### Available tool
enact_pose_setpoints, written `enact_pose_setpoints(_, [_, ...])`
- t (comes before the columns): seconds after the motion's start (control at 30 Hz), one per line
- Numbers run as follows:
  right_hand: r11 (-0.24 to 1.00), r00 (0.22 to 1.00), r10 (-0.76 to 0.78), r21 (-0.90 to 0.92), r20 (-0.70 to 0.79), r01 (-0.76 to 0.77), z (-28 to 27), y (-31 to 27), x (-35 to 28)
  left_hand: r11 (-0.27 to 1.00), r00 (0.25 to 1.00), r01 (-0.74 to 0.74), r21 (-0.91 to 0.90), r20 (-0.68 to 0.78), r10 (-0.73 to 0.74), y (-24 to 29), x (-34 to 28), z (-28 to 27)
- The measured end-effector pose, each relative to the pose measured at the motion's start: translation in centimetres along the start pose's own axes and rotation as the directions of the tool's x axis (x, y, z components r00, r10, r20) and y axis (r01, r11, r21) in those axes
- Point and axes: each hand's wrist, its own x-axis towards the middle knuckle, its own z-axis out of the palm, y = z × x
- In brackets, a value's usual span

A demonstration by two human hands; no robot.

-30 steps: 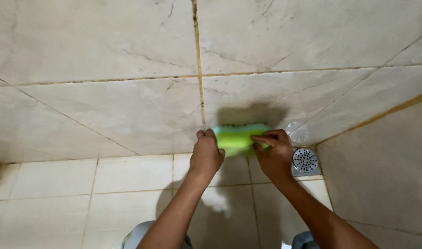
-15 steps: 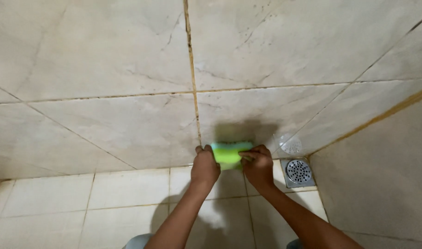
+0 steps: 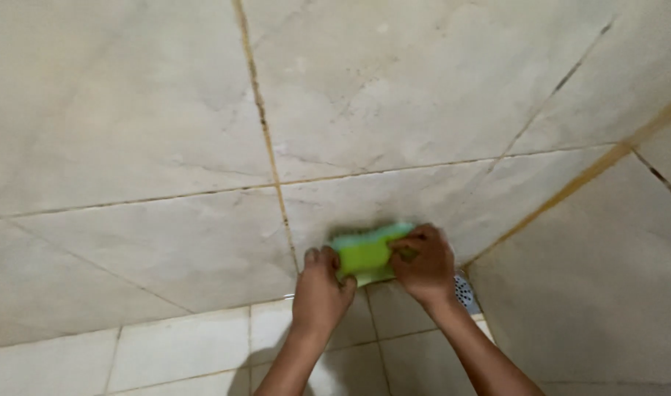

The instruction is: The person scrubs the grout lines and tiles of a bathroom wall using a green and blue sponge. They work methodically along the lower section of the wall, moving from the corner near the drain towards the shower curtain.

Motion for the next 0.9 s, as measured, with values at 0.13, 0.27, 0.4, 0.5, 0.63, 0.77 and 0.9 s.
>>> enact_pose_setpoints(0.13, [0.995,0.991,0.103,0.02,-0.085,-0.101,0.0,0.6,0.0,0.992,0.994,-0.091,-0.086,-0.067,0.085,-0.8,0.7,1.6])
enact_pose_setpoints(0.27, [0.996,0.989,0.042,0.079,-0.139,-0.032,-0.7,2.0,0.8,0.997,0.994,-0.081,-0.007,-0.071,0.08,1.4,0.9,0.5])
enact_pose_setpoints(0.4, [0.999,0.937,-0.045,0.007,-0.346,0.05,-4.4,-0.9,2.1,0.985,0.973,-0.16,-0.064,-0.181,0.146,4.4,-0.5,-1.2])
enact_pose_setpoints(0.5, [0.996,0.876,-0.085,-0.057,-0.474,0.065,-5.5,-2.2,3.7,0.917,0.875,-0.375,-0.134,-0.377,0.303,4.5,-0.5,-0.8])
enact_pose_setpoints(0.63, [0.995,0.856,-0.101,-0.061,-0.508,0.081,-4.2,-1.3,3.3,0.872,0.817,-0.468,-0.141,-0.445,0.367,3.3,0.5,1.0])
enact_pose_setpoints(0.77, [0.994,0.827,-0.1,-0.03,-0.553,0.101,-5.5,0.5,3.9,0.854,0.779,-0.499,-0.143,-0.506,0.371,5.3,0.9,0.5])
enact_pose_setpoints(0.9, [0.988,0.739,-0.13,-0.027,-0.661,0.151,-6.8,1.6,3.8,0.767,0.677,-0.638,-0.066,-0.523,0.518,7.7,-0.2,-0.1])
